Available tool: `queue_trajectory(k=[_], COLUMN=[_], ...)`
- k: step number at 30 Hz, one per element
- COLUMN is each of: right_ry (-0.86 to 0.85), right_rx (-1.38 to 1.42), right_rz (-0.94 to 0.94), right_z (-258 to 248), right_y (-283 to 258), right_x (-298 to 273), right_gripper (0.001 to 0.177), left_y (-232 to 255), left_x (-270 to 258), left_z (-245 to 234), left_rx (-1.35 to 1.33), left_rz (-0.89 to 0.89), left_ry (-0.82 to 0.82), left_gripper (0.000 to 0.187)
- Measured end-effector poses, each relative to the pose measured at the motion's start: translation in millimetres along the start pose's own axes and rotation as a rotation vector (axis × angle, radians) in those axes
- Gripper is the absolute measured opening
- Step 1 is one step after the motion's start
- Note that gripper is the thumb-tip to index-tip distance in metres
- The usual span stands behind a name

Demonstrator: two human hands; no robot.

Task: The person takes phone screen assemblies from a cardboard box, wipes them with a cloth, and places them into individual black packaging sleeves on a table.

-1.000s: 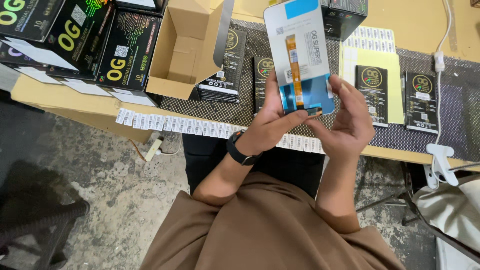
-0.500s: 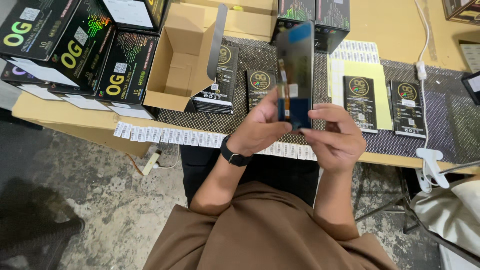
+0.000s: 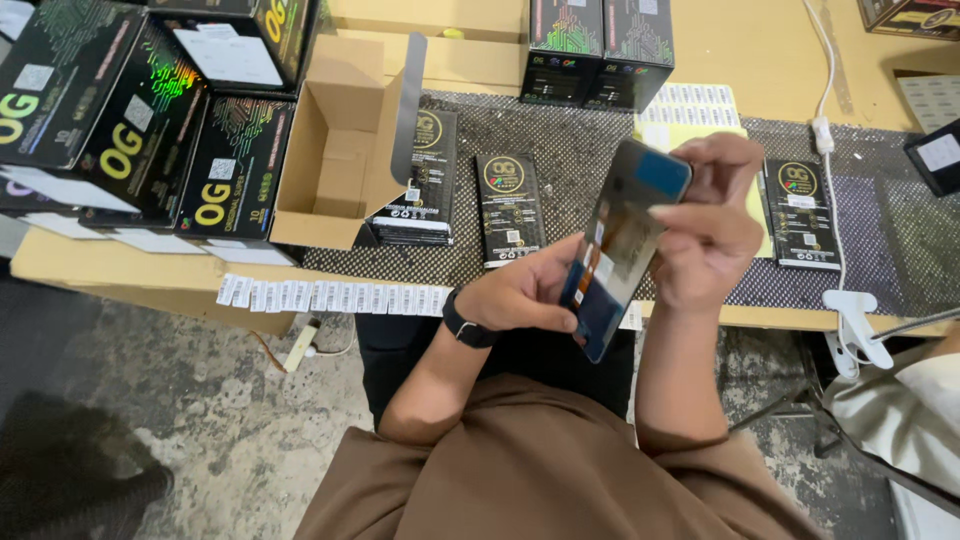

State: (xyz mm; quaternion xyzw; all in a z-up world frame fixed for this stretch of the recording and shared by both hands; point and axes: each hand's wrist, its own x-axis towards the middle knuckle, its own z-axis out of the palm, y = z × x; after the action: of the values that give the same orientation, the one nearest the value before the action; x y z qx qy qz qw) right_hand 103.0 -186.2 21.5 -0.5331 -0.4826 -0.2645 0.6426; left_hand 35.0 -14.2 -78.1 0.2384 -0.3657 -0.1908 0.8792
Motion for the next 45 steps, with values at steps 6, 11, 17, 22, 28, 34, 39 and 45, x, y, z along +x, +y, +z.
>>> queue_trajectory(k=[6, 11, 17, 22, 28, 34, 39, 45], right_ry=[0.118, 0.145, 0.001, -0.017, 0.11, 0.471, 0.413, 0.302], right_rx=[0.236, 0.391, 0.469, 0.585, 0.51, -0.064, 0.035, 0.125], right_rz=[-0.005, 0.076, 0.193, 0.214, 0.207, 0.353, 0.62, 0.607], right_z=[-6.3, 7.6, 21.4, 19.2, -4.6, 8.4, 9.6, 16.1], right_y=[21.2, 27.2, 25.6, 27.4, 46.3, 56.0, 54.1, 43.9], right_x=[1.5, -3.1, -5.9, -9.4, -28.2, -44.0, -75.8, -61.2], right_gripper=[0.021, 0.039, 0.077, 0.069, 0.039, 0.035, 0.065, 0.076], left_y=[8.3, 12.8, 28.4, 28.6, 33.0, 46.8, 57.6, 54.8], left_x=[3.8, -0.1, 7.6, 1.9, 0.2, 1.9, 13.5, 21.3], left_z=[12.6, 16.7, 26.3, 20.9, 17.8, 7.0, 26.0, 39.3], left_rx=[0.095, 0.114, 0.183, 0.264, 0.303, 0.814, 0.836, 1.054], left_rz=[-0.031, -0.077, -0.099, -0.12, -0.119, -0.015, -0.076, -0.134], left_ry=[-0.044, -0.062, -0.096, -0.092, 0.025, 0.219, 0.296, 0.361], left_gripper=[0.087, 0.087, 0.091, 0.09, 0.092, 0.1, 0.091, 0.091])
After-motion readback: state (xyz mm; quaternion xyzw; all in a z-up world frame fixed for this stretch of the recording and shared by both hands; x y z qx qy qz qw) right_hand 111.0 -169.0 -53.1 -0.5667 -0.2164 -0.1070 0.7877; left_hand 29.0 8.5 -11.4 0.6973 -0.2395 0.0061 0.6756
